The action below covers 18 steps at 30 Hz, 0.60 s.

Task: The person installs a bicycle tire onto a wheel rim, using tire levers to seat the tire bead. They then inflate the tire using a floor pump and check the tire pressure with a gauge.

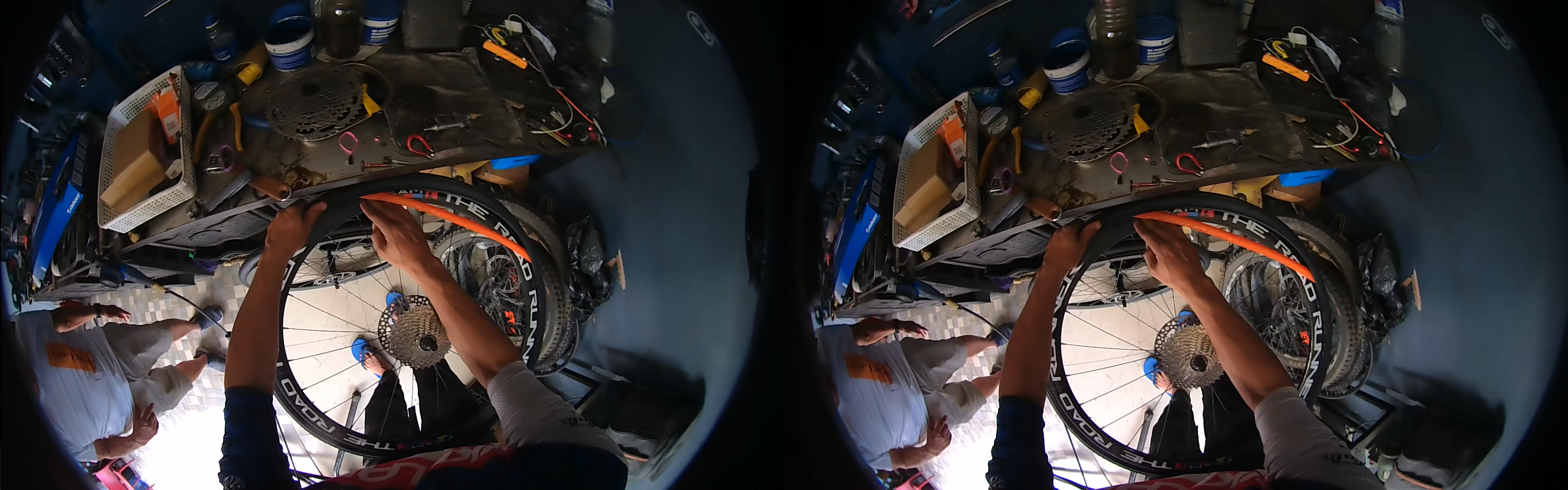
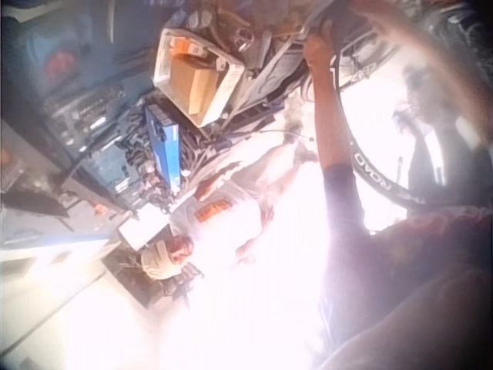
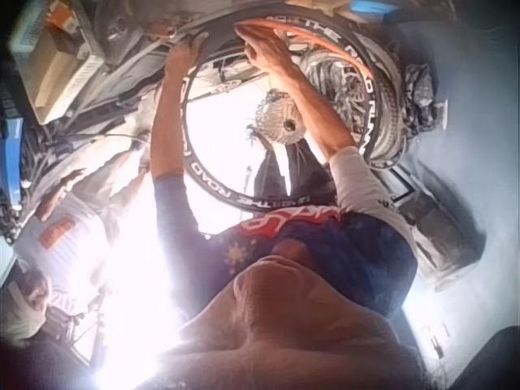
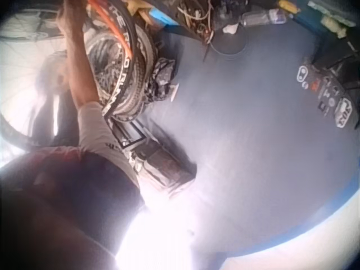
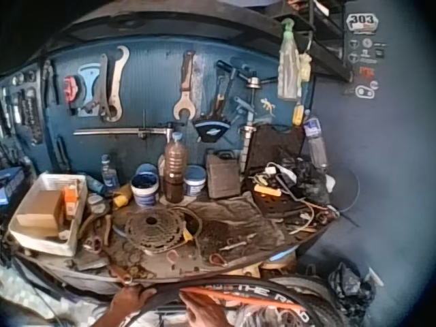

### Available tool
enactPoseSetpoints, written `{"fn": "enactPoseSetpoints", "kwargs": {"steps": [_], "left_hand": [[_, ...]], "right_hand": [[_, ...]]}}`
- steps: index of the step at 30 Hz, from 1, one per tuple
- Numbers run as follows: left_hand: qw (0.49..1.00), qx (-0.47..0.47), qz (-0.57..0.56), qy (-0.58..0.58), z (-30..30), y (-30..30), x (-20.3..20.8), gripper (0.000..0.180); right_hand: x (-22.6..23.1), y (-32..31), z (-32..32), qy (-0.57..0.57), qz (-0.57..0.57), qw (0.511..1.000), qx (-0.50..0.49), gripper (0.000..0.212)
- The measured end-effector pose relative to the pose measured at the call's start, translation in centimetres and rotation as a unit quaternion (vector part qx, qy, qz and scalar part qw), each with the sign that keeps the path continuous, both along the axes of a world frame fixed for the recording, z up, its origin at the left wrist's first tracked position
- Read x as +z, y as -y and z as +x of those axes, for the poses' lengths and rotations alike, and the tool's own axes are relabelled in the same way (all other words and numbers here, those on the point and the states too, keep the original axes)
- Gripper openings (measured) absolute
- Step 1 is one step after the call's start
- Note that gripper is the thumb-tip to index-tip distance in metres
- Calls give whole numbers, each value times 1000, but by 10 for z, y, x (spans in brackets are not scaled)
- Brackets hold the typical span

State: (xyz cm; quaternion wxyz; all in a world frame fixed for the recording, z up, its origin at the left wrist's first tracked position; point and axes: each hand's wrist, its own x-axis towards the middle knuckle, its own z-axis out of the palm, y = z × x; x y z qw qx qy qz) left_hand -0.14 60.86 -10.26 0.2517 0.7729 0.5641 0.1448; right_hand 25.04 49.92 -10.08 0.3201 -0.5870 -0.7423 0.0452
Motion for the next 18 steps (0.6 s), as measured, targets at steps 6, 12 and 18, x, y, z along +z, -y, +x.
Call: {"fn": "enactPoseSetpoints", "kwargs": {"steps": [6,12,18], "left_hand": [[1000,-2,-4,-31,-1,-2,-1,64],[998,45,-51,-17,3,0,7,76],[995,75,-48,-41,7,5,19,78]], "right_hand": [[20,64,69,-73,55,984,-153,28],[18,135,176,32,7,965,-259,44],[-11,171,284,-300,-291,857,-300,88]]}}
